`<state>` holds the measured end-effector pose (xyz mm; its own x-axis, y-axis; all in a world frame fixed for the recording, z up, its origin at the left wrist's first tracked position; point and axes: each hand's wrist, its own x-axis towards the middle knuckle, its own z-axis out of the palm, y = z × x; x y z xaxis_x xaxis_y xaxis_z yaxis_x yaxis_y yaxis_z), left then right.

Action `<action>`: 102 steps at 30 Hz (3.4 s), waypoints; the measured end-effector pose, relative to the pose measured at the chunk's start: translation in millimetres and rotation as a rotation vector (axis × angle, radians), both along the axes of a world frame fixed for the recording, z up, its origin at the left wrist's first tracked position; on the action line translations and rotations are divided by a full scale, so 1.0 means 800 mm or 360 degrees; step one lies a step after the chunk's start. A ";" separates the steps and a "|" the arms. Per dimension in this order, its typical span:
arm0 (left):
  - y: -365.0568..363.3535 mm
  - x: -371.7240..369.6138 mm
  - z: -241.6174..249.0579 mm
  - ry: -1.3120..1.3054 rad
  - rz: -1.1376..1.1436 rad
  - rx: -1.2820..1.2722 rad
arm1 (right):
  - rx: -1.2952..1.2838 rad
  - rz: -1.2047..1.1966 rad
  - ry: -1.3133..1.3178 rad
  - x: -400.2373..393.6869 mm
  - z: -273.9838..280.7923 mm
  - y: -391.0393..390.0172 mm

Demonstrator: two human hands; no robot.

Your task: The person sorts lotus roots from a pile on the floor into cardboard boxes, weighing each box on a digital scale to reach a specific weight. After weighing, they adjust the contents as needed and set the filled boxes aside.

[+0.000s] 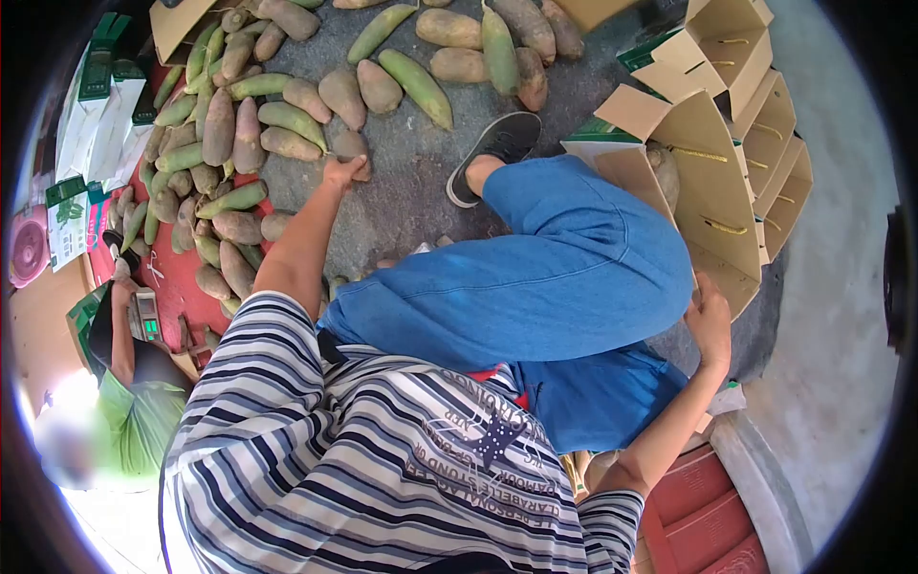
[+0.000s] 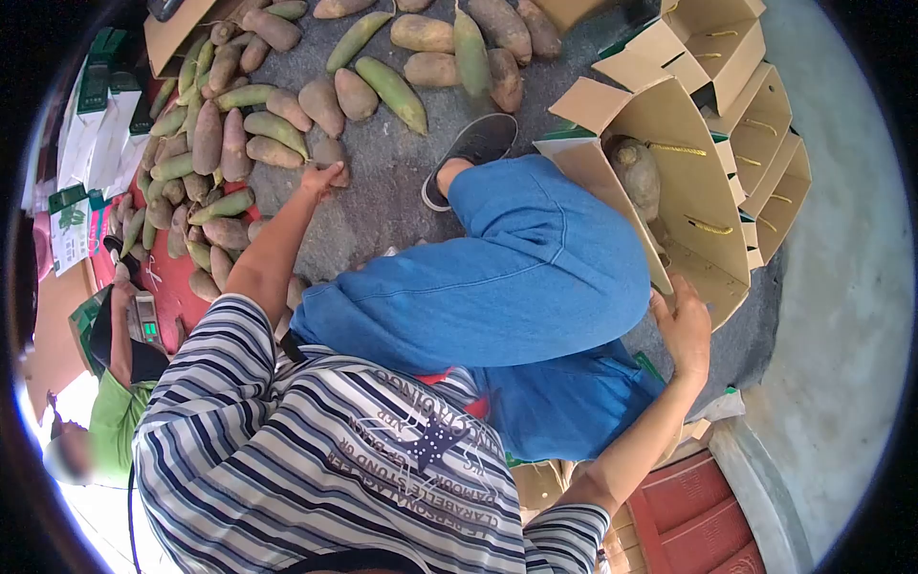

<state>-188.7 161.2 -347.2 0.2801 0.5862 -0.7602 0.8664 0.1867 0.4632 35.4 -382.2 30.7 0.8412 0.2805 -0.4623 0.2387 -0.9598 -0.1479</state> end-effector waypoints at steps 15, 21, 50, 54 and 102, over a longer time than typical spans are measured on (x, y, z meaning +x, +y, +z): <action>-0.194 0.168 0.249 -0.1579 -0.0640 0.0041 | -0.0068 0.0181 -0.0131 0.001 -0.017 -0.013; -0.299 0.273 0.460 -0.2385 -0.1231 0.0639 | -0.0058 0.0202 -0.0134 0.002 -0.024 -0.022; -0.148 0.259 0.103 -0.0645 -0.0505 -0.0130 | -0.0080 0.0155 -0.0181 -0.003 -0.017 -0.008; -0.181 0.317 0.107 -0.0519 -0.0060 -0.0633 | -0.0124 0.0172 -0.0197 -0.001 -0.020 -0.008; -0.458 0.421 0.517 -0.0476 -0.3519 0.1565 | 0.0105 0.0088 -0.0448 -0.027 -0.018 -0.039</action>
<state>148.0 -205.4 66.7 0.7099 -0.5708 -0.4127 -0.6543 -0.7513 -0.0863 13.5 -413.7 16.0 0.9163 0.3515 -0.1920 0.3312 -0.9345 -0.1303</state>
